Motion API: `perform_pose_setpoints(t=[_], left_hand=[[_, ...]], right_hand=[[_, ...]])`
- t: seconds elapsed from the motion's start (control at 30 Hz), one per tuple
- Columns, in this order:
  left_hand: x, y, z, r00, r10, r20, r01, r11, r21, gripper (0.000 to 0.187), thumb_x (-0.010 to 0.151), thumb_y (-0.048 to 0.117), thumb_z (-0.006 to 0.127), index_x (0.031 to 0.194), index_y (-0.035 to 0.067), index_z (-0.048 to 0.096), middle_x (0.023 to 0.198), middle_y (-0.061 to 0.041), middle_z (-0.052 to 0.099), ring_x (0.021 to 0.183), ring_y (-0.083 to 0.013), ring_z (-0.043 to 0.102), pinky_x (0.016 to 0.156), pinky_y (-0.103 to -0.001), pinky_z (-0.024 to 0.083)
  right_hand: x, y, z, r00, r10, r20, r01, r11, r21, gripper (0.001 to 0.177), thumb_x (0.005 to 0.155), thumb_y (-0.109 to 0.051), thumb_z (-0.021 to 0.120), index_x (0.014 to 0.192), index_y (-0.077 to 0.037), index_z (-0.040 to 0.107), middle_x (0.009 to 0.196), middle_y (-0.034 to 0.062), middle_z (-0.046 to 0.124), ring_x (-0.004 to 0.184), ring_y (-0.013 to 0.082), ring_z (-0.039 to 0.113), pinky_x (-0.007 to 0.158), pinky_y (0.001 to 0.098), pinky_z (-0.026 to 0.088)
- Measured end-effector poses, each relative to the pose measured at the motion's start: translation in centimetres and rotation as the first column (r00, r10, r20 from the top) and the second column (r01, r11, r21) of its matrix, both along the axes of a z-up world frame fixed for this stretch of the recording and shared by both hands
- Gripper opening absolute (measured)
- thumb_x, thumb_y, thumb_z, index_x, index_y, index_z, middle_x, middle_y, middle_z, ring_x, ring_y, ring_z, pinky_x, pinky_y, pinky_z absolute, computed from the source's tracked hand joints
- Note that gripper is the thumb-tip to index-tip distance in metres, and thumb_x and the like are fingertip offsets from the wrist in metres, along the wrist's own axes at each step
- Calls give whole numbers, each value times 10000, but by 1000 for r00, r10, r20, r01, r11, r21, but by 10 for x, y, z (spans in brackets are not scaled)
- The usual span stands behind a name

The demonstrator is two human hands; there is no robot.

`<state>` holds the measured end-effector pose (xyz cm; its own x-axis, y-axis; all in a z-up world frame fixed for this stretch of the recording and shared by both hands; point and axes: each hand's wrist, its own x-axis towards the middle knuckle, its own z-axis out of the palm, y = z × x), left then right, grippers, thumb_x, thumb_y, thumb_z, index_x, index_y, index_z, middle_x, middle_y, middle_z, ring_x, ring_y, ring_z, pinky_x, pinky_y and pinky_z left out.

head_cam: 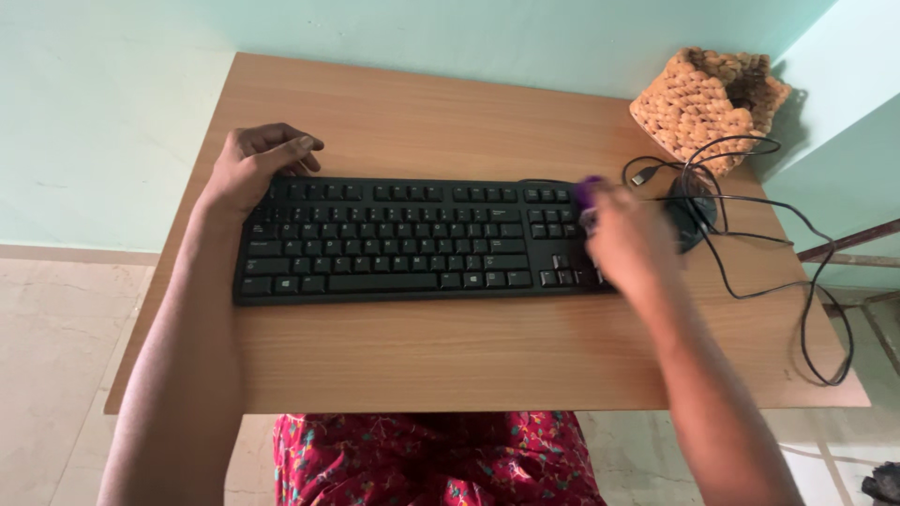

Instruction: The person pulls a keyboard from under a desk and wipes the top of the keys, the spaces between them, and the back of the device using a purple cloth.

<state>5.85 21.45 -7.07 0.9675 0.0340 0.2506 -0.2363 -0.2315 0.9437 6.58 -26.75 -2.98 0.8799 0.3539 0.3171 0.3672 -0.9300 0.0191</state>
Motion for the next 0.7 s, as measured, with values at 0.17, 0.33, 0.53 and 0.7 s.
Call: perform_pose_setpoints(t=[0.17, 0.33, 0.53, 0.7], left_hand=[[2, 0, -1, 1000, 8, -12, -8, 999, -37, 333, 946, 296, 697, 1084, 0, 761, 860, -91, 749, 785, -144, 672, 750, -273, 531], [0, 1, 0, 1000, 8, -26, -10, 996, -87, 357, 948, 324, 683, 1087, 5, 761, 881, -86, 745, 780, -140, 666, 726, -261, 523], [0, 0, 0, 999, 1, -36, -8, 979, -202, 414, 977, 373, 653, 1125, -4, 738, 914, -94, 728, 775, -143, 666, 700, -264, 525], [2, 3, 0, 998, -57, -26, 49, 967, -249, 495, 995, 444, 620, 1165, -11, 714, 935, -113, 737, 781, -161, 672, 719, -271, 542]], right_hand=[[-7, 13, 5, 986, -167, 25, 168, 949, -268, 252, 900, -105, 630, 1125, -1, 675, 1107, 207, 716, 1002, 382, 703, 892, 499, 562], [-50, 107, -1, 995, 96, -33, -101, 969, -227, 294, 918, -175, 588, 1151, -1, 633, 1037, 237, 683, 932, 387, 696, 815, 539, 563], [-72, 206, 2, 928, 371, -10, -370, 923, -102, 400, 1024, -180, 515, 1348, 51, 554, 1040, 332, 665, 885, 422, 713, 778, 570, 595], [-82, 267, -6, 830, 555, 53, -557, 827, 70, 396, 1011, -157, 511, 1337, 61, 568, 1078, 356, 656, 934, 446, 707, 813, 565, 587]])
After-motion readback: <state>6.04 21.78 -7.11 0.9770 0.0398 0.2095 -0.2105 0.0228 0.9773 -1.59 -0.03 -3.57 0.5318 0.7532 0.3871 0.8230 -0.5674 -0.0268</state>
